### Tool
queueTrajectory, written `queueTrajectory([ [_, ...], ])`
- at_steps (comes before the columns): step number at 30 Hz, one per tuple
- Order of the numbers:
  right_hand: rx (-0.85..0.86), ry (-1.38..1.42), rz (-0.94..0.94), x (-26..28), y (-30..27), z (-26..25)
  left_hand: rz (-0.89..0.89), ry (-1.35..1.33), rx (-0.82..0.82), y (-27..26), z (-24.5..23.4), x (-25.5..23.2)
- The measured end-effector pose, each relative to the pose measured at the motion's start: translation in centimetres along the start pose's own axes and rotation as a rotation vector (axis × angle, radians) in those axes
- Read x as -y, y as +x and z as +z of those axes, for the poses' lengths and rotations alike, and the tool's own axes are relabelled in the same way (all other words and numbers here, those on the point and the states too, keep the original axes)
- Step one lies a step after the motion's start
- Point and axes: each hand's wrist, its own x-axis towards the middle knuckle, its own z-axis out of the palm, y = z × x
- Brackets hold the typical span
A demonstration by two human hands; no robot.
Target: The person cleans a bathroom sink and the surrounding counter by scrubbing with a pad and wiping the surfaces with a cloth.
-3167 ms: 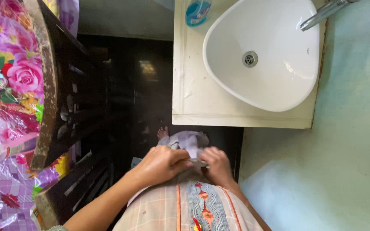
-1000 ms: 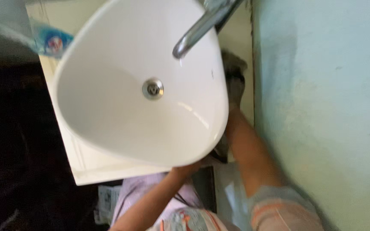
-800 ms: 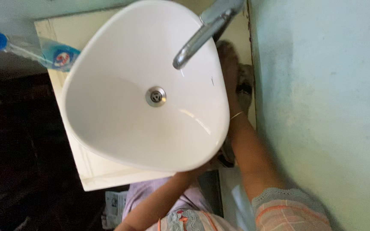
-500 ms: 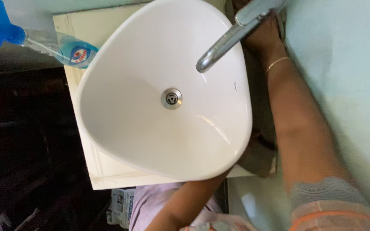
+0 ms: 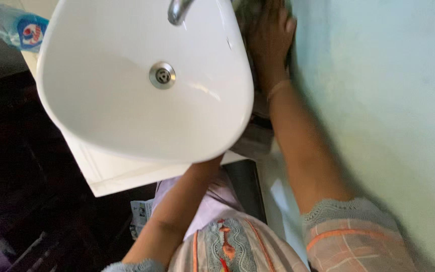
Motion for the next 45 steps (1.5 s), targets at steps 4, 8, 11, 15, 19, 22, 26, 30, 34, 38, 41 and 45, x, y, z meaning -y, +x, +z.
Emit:
queueTrajectory([
  [4,0.294,-0.144,0.168,1.4,-10.6,-7.3,0.099,0.059,0.116,-2.1,-0.7,0.6],
  [8,0.412,-0.244,0.343,3.3,-18.5,-13.2,0.124,0.144,0.244,-5.7,-2.8,1.7],
  [11,0.447,-0.303,0.485,5.1,-22.9,-16.7,0.094,0.241,0.501,-8.0,-5.2,3.4],
  [15,0.418,-0.277,0.619,6.7,-25.9,-17.7,0.289,0.289,0.121,-11.7,-6.9,7.0],
  [19,0.447,0.278,1.029,13.1,-28.6,-15.0,0.201,0.359,0.327,-14.6,-6.9,11.8],
  [22,0.341,0.166,0.477,23.3,-29.6,-14.7,0.095,0.409,0.414,-17.9,-9.5,16.4],
  [26,0.28,0.394,0.215,34.7,-29.5,-14.8,-0.077,0.516,0.4,-23.6,-16.2,20.8],
  [30,0.562,0.922,0.177,41.2,-29.2,-15.2,-0.125,0.381,0.305,-27.3,-21.4,22.2],
  [34,0.801,1.598,0.614,41.6,-27.8,-16.5,-0.052,0.254,0.145,-29.0,-26.1,21.9],
  [38,0.72,1.87,1.031,32.7,-24.7,-19.2,-0.051,0.179,0.004,-27.6,-29.8,20.4],
  [41,0.307,1.592,1.116,26.8,-22.0,-18.7,0.085,0.291,-0.072,-24.1,-29.6,19.7],
  [45,0.12,0.773,1.138,26.9,-24.0,-14.9,0.007,0.501,-0.018,-20.8,-26.2,19.2],
])
